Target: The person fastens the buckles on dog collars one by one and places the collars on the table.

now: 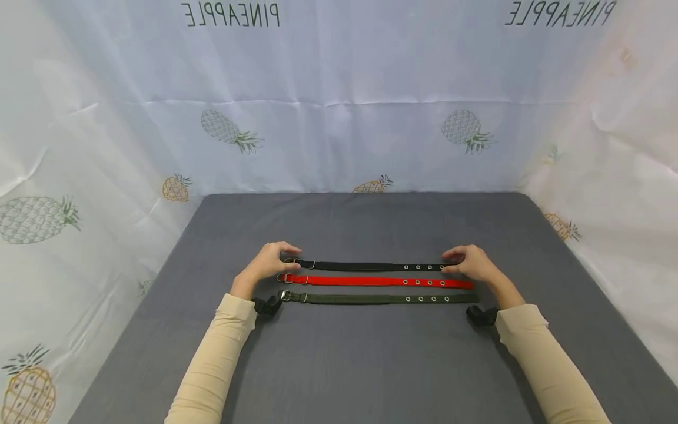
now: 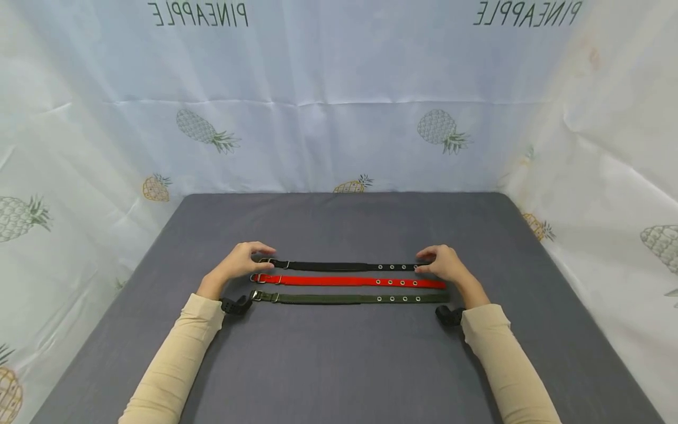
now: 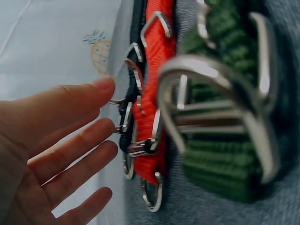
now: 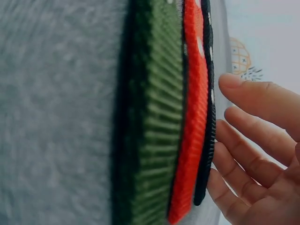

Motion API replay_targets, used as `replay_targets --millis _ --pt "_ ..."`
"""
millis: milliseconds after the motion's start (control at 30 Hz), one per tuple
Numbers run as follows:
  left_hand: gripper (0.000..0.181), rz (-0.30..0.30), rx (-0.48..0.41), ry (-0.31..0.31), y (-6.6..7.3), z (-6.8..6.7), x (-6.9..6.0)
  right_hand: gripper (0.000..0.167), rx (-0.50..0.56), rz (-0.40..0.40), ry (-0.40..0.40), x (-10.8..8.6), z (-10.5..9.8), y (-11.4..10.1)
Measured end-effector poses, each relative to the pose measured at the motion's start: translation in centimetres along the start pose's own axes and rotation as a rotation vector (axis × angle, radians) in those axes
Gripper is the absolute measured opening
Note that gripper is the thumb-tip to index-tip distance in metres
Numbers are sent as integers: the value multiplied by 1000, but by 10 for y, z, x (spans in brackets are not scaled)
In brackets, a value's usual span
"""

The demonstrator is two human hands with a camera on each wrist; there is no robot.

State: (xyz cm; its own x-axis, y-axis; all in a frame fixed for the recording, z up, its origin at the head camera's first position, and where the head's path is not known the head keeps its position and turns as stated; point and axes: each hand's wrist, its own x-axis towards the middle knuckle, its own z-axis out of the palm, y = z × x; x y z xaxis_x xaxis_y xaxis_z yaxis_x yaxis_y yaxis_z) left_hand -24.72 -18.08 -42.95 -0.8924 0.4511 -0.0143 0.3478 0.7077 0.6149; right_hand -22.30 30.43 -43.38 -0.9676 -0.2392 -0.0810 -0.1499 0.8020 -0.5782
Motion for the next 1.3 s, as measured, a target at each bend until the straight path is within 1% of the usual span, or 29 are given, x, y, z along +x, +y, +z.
replay_targets --millis 167,433,600,733,933,1033,1167,1300 --pt "36 4 24 -15 -3 4 3 36 -1 -2 -10 2 3 1" --pt "26 14 75 31 -4 4 7 24 -16 7 -1 5 2 3" --pt "23 27 89 42 -6 5 9 19 -30 -8 -2 4 1 5" --pt "23 35 73 49 -4 3 8 17 -29 -28 6 2 -1 5" --pt "25 25 28 73 -1 -4 5 19 -17 -41 15 -1 -4 5" --pt "23 41 7 96 1 -7 4 22 6 -51 9 -3 -7 3" --pt "20 60 -39 136 2 -11 4 24 58 -62 20 -6 -13 0" --pt "20 54 -72 143 4 -14 3 26 76 -66 43 -7 -16 -3"
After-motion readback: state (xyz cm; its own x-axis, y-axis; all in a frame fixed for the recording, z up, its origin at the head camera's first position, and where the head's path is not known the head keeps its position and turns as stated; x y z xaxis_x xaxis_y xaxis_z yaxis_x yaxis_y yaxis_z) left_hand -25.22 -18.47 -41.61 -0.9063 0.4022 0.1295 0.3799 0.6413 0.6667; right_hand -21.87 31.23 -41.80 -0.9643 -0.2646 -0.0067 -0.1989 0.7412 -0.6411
